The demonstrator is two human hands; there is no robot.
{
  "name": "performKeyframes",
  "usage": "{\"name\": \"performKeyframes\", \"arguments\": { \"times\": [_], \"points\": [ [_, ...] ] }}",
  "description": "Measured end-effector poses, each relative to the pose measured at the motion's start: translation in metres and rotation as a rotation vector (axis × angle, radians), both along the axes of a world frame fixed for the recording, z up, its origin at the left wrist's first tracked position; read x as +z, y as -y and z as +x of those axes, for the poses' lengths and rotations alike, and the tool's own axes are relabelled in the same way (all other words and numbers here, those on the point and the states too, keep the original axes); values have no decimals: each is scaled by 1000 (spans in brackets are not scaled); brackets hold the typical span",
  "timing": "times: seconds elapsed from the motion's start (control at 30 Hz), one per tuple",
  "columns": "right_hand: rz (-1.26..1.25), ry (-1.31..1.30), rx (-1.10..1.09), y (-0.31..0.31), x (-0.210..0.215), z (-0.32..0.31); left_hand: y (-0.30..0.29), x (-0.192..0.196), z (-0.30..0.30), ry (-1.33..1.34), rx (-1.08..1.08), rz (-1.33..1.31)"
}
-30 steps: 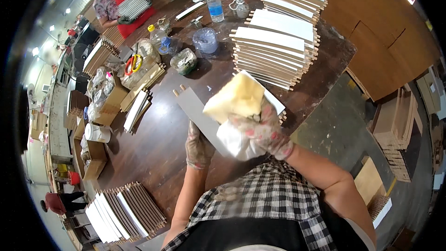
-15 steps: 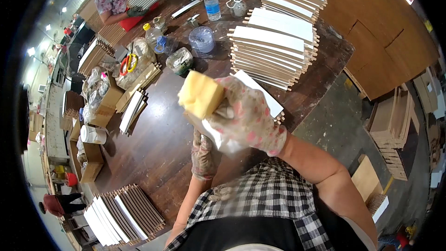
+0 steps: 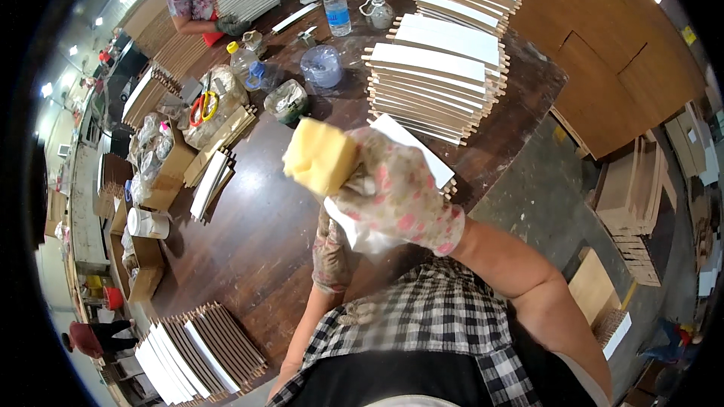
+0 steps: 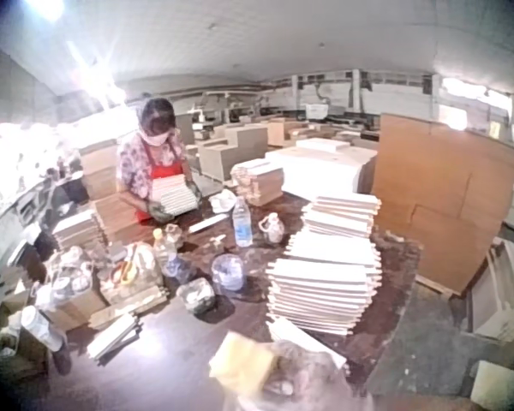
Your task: The person cleans white furniture panels one by one using a sponge and a cloth, applying a white liquid from a container with a small brush before wiping the surfaces.
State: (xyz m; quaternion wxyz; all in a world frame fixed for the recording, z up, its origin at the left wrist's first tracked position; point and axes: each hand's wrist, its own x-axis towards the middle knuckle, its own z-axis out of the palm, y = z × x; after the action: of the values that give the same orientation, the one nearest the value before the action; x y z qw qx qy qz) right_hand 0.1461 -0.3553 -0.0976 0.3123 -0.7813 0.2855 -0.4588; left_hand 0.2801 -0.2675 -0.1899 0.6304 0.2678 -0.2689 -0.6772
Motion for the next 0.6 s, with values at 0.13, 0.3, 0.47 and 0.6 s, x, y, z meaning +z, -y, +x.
{"name": "performKeyframes", "arguments": {
  "times": [0.13,0.3,0.47,0.6],
  "points": [
    [-87,-143,-123,6,3,-10,0,2,-1,-39,-13,27],
    [-3,-1,1,-4,-6,-4,-3,-1,-2,-16,-19,-8],
    [-79,-164,-169,17,-17,-26,-1,20,-4,202,105,72],
    [213,157,-28,17,-34,-27,-1,30,5,-205,147,315]
  ]
}}
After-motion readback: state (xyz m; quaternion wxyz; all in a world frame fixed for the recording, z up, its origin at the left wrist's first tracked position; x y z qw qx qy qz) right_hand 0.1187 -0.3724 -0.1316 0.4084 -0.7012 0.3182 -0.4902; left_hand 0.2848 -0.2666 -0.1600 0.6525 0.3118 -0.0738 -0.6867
